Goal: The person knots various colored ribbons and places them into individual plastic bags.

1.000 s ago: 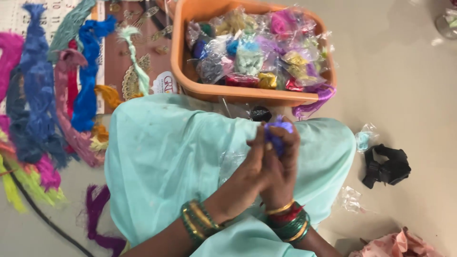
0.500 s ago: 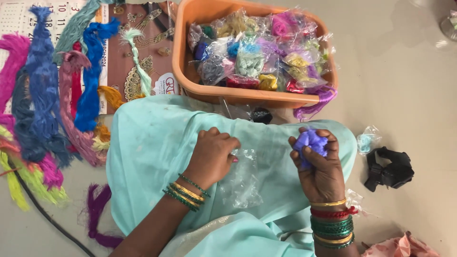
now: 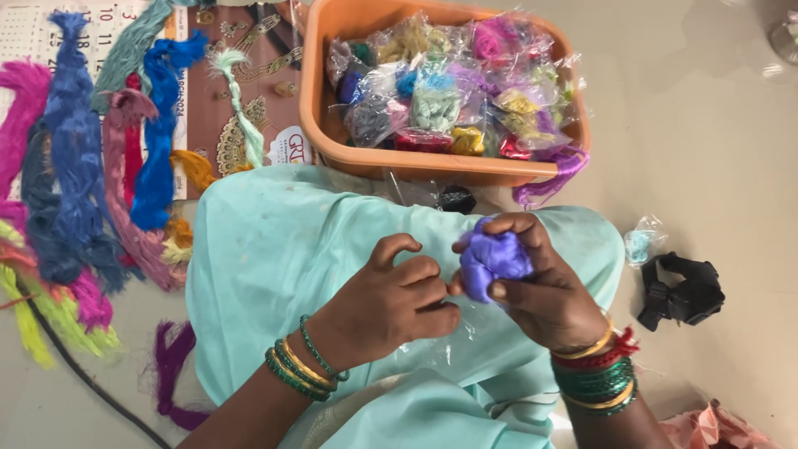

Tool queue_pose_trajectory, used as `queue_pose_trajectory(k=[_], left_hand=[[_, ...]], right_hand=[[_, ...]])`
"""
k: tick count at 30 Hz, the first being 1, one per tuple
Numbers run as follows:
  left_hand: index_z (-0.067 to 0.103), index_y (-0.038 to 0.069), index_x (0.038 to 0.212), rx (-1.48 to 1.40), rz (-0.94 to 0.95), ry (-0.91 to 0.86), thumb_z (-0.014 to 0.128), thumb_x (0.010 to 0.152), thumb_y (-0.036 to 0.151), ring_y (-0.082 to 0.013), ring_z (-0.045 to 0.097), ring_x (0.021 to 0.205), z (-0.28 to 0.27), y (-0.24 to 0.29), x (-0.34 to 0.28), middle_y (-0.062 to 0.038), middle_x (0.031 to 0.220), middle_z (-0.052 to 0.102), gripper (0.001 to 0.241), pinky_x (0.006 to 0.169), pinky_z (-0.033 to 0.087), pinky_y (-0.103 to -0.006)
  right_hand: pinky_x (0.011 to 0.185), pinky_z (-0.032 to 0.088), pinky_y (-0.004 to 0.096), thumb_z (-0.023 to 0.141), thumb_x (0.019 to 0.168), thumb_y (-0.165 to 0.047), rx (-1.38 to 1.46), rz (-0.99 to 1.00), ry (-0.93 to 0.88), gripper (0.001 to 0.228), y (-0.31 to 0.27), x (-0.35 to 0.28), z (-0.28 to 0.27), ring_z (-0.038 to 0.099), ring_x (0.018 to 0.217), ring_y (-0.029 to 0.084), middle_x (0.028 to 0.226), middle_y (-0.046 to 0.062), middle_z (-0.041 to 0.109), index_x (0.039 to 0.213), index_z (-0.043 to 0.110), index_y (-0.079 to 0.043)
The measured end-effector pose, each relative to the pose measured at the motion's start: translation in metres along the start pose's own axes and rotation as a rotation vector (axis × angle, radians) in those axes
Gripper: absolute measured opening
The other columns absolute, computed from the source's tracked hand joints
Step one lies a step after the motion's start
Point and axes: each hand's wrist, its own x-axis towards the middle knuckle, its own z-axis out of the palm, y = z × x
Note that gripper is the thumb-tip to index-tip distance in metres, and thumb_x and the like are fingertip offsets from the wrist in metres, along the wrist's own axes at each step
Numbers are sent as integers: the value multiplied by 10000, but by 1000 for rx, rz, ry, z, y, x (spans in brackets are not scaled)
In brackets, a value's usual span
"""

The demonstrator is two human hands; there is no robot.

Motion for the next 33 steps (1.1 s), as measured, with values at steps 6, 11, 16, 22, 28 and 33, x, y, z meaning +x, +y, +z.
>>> queue_pose_trajectory(k=[6, 11, 16, 22, 28, 33], left_hand=[[644, 284, 1010, -40, 26, 112, 742, 958, 163, -124, 512, 1138, 7, 12, -16, 119, 1018, 581, 164, 1065, 370, -400], [660, 242, 1037, -162, 18, 42, 756, 934, 148, -153, 566, 943, 7, 15, -23, 61, 1066, 586, 169, 809, 488, -339], [662, 208, 1057, -222, -9, 69, 766, 871, 121, -177, 590, 748, 6, 17, -22, -1, 1095, 588, 230, 583, 507, -319], [650, 198, 1054, -274, -7, 106, 801, 874, 105, -190, 606, 777, 2, 21, -21, -18, 1116, 582, 253, 605, 518, -324], [656, 192, 1072, -252, -5, 142, 796, 849, 91, -191, 615, 801, 2, 26, -23, -21, 1104, 566, 283, 639, 536, -316], [638, 171, 1072, -198, -42, 181, 790, 869, 74, -231, 643, 956, 6, 32, -27, -46, 1090, 553, 271, 760, 582, -335]], right_hand=[[995, 516, 424, 545, 866, 198, -141, 214, -78, 635, -11, -14, -13, 665, 1135, 321, 1363, 230, 556, 1397, 369, -103], [966, 508, 356, 610, 822, 200, -638, 218, -173, 677, -20, -22, -22, 585, 1232, 239, 1366, 146, 498, 1392, 377, -82], [979, 525, 361, 728, 847, 141, -990, 203, -274, 579, -23, -16, -5, 628, 1180, 243, 1288, 120, 596, 1350, 522, -56], [939, 542, 351, 741, 799, 75, -1250, 43, -299, 568, -17, -17, 18, 666, 1164, 282, 1314, 141, 585, 1315, 550, -69], [842, 590, 346, 799, 757, 5, -1327, -45, -98, 512, 7, -32, 27, 710, 1069, 292, 1221, 132, 632, 1225, 603, -61], [864, 597, 350, 754, 798, 31, -1350, 14, -180, 508, -5, -37, 39, 695, 1108, 306, 1268, 159, 603, 1282, 641, -77]])
